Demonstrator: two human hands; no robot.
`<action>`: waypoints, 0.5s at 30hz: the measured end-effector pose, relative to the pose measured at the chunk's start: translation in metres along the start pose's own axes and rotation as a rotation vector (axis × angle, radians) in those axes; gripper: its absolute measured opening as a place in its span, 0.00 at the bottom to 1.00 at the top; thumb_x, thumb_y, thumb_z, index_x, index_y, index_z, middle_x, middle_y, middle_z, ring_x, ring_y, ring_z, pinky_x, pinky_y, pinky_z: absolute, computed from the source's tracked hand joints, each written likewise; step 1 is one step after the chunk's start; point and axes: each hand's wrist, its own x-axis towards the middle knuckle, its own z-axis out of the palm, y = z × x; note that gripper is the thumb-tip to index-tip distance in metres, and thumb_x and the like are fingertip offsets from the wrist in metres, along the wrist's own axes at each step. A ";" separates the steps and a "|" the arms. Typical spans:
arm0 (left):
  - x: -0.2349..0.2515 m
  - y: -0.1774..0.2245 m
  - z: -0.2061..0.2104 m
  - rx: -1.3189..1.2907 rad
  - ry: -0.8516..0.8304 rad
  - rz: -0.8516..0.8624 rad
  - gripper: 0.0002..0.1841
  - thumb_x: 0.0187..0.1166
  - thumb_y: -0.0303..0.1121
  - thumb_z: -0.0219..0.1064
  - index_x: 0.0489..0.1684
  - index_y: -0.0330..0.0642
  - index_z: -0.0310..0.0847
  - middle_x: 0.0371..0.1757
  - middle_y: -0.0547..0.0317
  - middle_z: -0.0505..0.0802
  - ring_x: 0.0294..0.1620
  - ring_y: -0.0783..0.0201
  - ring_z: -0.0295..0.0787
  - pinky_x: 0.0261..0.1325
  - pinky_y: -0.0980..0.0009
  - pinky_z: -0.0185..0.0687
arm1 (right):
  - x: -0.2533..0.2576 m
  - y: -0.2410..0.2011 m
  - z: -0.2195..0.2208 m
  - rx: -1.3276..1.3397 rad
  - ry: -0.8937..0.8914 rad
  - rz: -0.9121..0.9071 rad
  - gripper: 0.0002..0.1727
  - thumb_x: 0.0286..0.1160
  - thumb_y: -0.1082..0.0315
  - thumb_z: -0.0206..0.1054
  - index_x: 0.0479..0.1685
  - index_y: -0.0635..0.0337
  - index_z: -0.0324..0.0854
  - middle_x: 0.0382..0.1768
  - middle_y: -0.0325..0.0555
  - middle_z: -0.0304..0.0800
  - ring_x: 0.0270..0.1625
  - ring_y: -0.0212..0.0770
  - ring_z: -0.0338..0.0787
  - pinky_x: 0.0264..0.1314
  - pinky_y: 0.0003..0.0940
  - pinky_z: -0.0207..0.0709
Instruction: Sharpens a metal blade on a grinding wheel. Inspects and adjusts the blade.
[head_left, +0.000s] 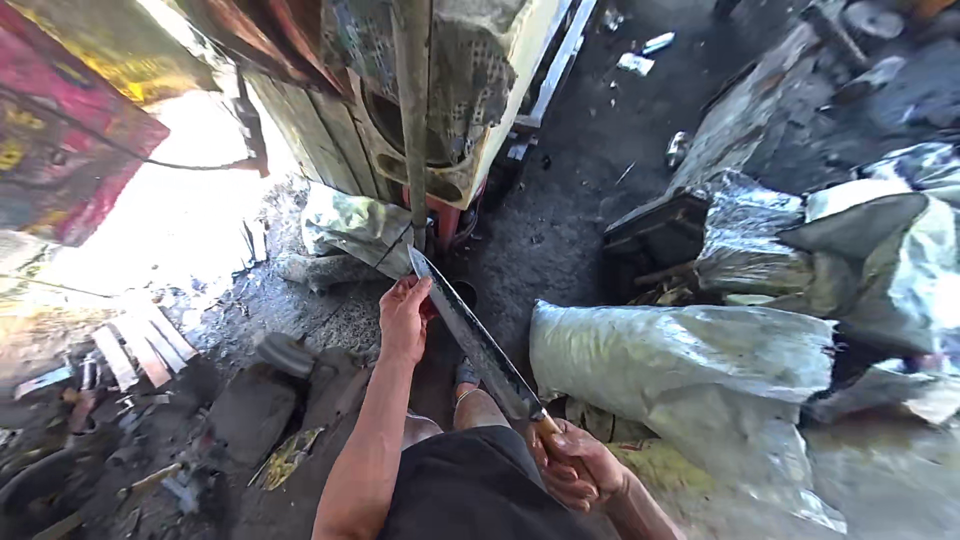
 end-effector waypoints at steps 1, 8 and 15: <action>-0.008 0.013 -0.002 0.005 -0.012 0.034 0.06 0.85 0.33 0.67 0.48 0.40 0.82 0.36 0.53 0.92 0.33 0.62 0.91 0.43 0.61 0.92 | 0.003 -0.003 0.003 -0.055 -0.004 -0.004 0.22 0.80 0.44 0.67 0.46 0.55 0.87 0.14 0.34 0.78 0.12 0.32 0.81 0.14 0.30 0.80; -0.057 0.065 -0.021 0.095 -0.001 0.284 0.07 0.83 0.33 0.69 0.47 0.39 0.85 0.38 0.52 0.93 0.35 0.60 0.92 0.43 0.58 0.93 | 0.022 -0.017 0.015 -0.249 -0.110 0.006 0.21 0.78 0.45 0.70 0.44 0.56 0.89 0.14 0.33 0.79 0.13 0.29 0.80 0.14 0.27 0.77; -0.089 0.090 -0.042 0.094 -0.057 0.433 0.07 0.83 0.33 0.69 0.44 0.37 0.85 0.36 0.49 0.92 0.32 0.57 0.92 0.42 0.55 0.94 | 0.045 -0.033 0.023 -0.619 -0.033 0.051 0.19 0.80 0.46 0.66 0.43 0.53 0.89 0.19 0.34 0.82 0.20 0.30 0.83 0.26 0.30 0.82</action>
